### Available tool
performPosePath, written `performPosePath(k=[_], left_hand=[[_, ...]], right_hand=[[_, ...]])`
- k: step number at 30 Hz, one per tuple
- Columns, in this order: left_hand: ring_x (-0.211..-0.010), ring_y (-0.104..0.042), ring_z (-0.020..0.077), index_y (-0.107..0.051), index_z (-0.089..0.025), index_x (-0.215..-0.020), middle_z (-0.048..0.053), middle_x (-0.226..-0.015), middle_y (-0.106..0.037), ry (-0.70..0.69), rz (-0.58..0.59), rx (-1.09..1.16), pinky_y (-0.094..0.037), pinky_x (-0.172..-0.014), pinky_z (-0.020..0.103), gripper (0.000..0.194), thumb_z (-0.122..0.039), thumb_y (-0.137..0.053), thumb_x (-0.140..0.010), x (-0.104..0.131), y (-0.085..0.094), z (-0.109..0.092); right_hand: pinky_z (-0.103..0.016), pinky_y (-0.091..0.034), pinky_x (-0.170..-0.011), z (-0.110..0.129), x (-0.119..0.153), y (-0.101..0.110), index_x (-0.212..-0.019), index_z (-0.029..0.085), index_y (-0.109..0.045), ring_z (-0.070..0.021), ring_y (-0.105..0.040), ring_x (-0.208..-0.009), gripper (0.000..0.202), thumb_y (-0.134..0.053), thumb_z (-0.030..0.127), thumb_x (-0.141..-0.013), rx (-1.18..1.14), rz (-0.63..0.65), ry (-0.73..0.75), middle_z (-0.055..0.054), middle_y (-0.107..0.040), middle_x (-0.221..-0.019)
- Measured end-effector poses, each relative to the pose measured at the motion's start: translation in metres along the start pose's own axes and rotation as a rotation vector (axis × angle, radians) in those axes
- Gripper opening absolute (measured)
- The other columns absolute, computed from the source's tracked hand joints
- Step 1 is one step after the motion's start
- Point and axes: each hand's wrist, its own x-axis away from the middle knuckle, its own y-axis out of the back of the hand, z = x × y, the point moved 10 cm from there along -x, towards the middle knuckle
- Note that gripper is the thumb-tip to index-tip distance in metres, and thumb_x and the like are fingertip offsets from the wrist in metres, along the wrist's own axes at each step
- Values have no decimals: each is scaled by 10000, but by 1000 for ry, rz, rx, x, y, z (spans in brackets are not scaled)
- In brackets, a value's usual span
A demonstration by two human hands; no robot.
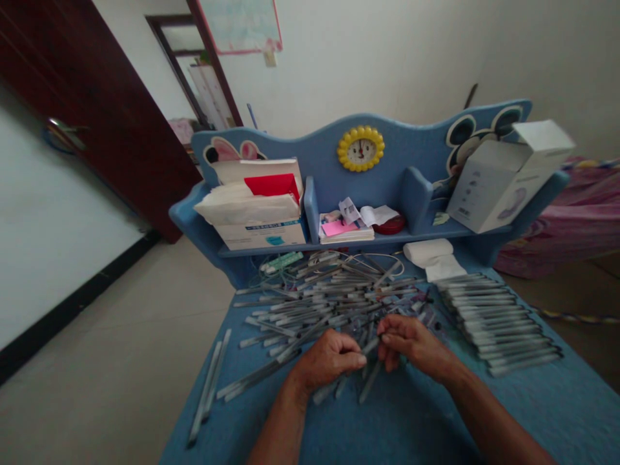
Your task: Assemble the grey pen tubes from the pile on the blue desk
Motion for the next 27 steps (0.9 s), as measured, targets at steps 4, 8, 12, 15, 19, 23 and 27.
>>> performPosePath(k=[4, 8, 12, 15, 19, 23, 27], left_hand=[[-474, -361, 76, -605, -133, -598, -37, -508, -456, -11, -1, 1, -260, -463, 201, 204, -315, -566, -681, 1, 2, 1], [-474, -369, 77, -598, -137, -592, -36, -508, -466, -26, -7, 14, -269, -467, 199, 211, -317, -558, -696, 1, 3, -1], [-486, -380, 79, -598, -135, -587, -37, -510, -466, -31, -12, 26, -284, -477, 195, 203, -302, -558, -696, 1, 3, -4], [-480, -377, 81, -587, -137, -569, -38, -501, -464, -29, -17, 20, -284, -474, 199, 201, -299, -565, -687, 0, 2, -4], [-475, -373, 82, -582, -142, -562, -39, -498, -466, -26, -7, 15, -281, -475, 203, 206, -307, -567, -685, 0, 1, -2], [-492, -384, 85, -602, -136, -588, -37, -513, -476, -22, -6, 11, -277, -485, 203, 195, -302, -567, -683, -1, 2, 0], [-507, -390, 85, -602, -131, -588, -40, -518, -482, -18, 14, 4, -276, -498, 200, 188, -297, -578, -672, 2, 11, 4]], right_hand=[[-227, -446, -513, 6, 1, 5, -849, 175, -478, -116, -616, -541, 209, -593, 323, -757, -27, -9, 32, 1, -649, -693], [-231, -446, -507, 10, 4, 11, -779, 178, -484, -119, -615, -529, 192, -614, 302, -712, -58, -102, 21, 2, -652, -696], [-242, -455, -479, 9, 3, 10, -764, 175, -494, -129, -608, -481, 271, -646, 387, -690, -84, -169, 8, 1, -651, -650], [-238, -455, -456, 7, 0, 7, -764, 165, -508, -132, -607, -459, 304, -634, 435, -706, -68, -180, 8, -1, -648, -615], [-234, -453, -452, 2, -4, 4, -760, 160, -510, -126, -601, -446, 341, -597, 488, -726, -5, -145, 2, -1, -643, -604], [-208, -418, -424, 3, -3, 10, -776, 171, -487, -91, -551, -401, 351, -551, 515, -754, 65, -131, 11, 21, -620, -581], [-198, -386, -389, 12, 6, 48, -715, 180, -466, -81, -513, -372, 338, -567, 502, -736, 99, -279, 26, 30, -596, -541]])
